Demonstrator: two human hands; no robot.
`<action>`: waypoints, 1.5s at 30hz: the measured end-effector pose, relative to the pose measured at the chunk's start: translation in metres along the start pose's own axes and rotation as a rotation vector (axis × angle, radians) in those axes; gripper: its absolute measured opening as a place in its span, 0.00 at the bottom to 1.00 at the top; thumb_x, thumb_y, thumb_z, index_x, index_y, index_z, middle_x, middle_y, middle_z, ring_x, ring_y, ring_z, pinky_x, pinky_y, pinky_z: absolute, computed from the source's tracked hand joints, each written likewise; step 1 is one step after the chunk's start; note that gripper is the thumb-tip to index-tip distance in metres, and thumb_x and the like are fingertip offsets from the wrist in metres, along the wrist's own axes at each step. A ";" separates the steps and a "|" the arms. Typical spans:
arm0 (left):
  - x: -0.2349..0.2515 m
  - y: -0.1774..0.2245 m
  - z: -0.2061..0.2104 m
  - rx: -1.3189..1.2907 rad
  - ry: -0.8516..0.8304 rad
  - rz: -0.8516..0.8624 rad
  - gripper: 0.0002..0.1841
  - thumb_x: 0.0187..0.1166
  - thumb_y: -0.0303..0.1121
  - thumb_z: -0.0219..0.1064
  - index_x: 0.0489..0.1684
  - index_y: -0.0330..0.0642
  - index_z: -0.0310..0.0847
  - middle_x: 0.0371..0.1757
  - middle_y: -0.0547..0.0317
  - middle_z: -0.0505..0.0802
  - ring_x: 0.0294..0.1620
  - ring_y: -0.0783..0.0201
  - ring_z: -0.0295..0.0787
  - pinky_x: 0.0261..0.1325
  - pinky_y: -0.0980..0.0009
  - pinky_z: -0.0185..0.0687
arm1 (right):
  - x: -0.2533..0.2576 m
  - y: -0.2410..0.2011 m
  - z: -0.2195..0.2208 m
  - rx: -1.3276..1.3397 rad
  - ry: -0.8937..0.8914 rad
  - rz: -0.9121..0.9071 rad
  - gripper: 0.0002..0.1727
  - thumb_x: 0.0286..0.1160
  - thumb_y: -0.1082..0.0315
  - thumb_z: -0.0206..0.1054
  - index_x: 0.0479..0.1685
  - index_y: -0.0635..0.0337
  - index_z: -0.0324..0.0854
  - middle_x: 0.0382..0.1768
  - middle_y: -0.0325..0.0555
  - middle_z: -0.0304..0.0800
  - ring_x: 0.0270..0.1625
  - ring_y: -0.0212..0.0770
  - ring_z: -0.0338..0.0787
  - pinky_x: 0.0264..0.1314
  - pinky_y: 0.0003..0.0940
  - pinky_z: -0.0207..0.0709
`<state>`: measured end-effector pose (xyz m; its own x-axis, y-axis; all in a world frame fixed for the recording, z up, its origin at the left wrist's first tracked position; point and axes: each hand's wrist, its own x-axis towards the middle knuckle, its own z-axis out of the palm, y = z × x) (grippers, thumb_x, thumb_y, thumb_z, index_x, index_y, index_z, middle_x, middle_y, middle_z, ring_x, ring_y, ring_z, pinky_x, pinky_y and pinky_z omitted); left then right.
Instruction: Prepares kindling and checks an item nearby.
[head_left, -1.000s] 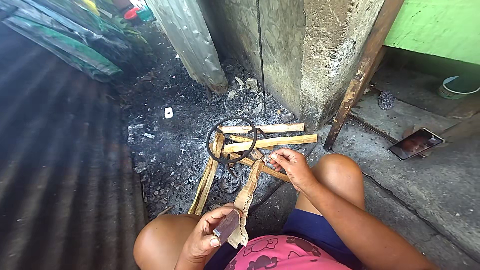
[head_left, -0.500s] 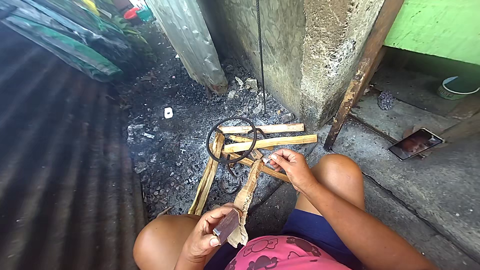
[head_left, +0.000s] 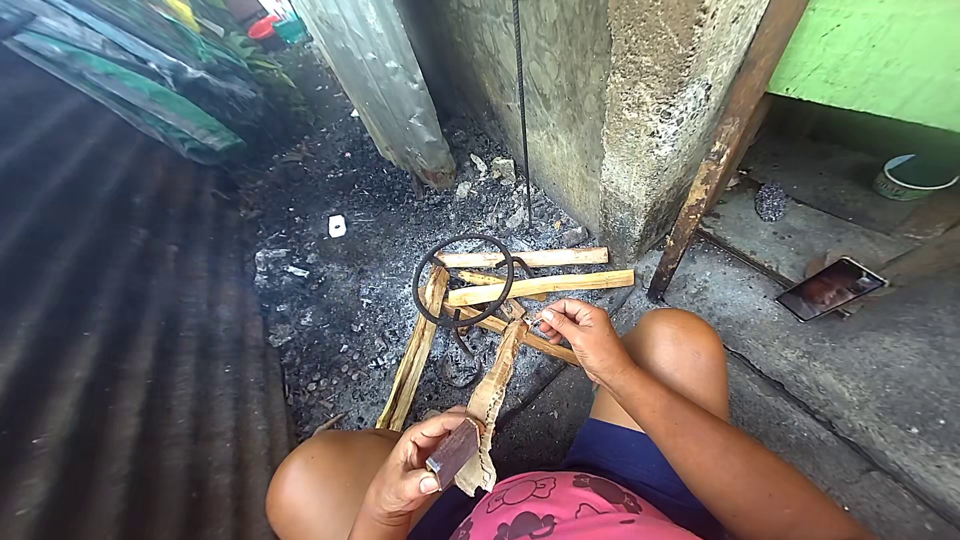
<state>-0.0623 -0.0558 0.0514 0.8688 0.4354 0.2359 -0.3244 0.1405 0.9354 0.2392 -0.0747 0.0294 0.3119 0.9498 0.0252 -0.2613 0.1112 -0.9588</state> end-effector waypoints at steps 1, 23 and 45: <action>0.000 0.000 0.000 -0.002 0.001 0.000 0.31 0.72 0.52 0.77 0.73 0.47 0.83 0.70 0.65 0.89 0.67 0.72 0.85 0.70 0.74 0.81 | 0.000 0.000 0.000 -0.002 0.001 0.002 0.07 0.83 0.72 0.66 0.41 0.67 0.88 0.32 0.43 0.93 0.35 0.33 0.92 0.45 0.27 0.88; 0.001 0.001 -0.001 0.016 0.005 0.003 0.31 0.72 0.52 0.77 0.73 0.47 0.83 0.69 0.65 0.89 0.67 0.72 0.85 0.69 0.75 0.81 | 0.000 0.000 0.001 0.007 -0.005 0.009 0.08 0.84 0.73 0.65 0.40 0.67 0.88 0.32 0.44 0.93 0.35 0.33 0.92 0.46 0.27 0.88; 0.001 0.001 0.000 0.012 -0.007 0.003 0.31 0.73 0.51 0.76 0.73 0.46 0.83 0.70 0.64 0.89 0.67 0.72 0.85 0.69 0.75 0.81 | 0.000 -0.002 0.001 -0.021 -0.014 0.028 0.10 0.86 0.71 0.63 0.41 0.67 0.88 0.33 0.44 0.94 0.36 0.33 0.93 0.46 0.27 0.88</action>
<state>-0.0621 -0.0552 0.0525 0.8704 0.4296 0.2404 -0.3225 0.1285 0.9378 0.2387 -0.0751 0.0312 0.2915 0.9566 0.0024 -0.2502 0.0787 -0.9650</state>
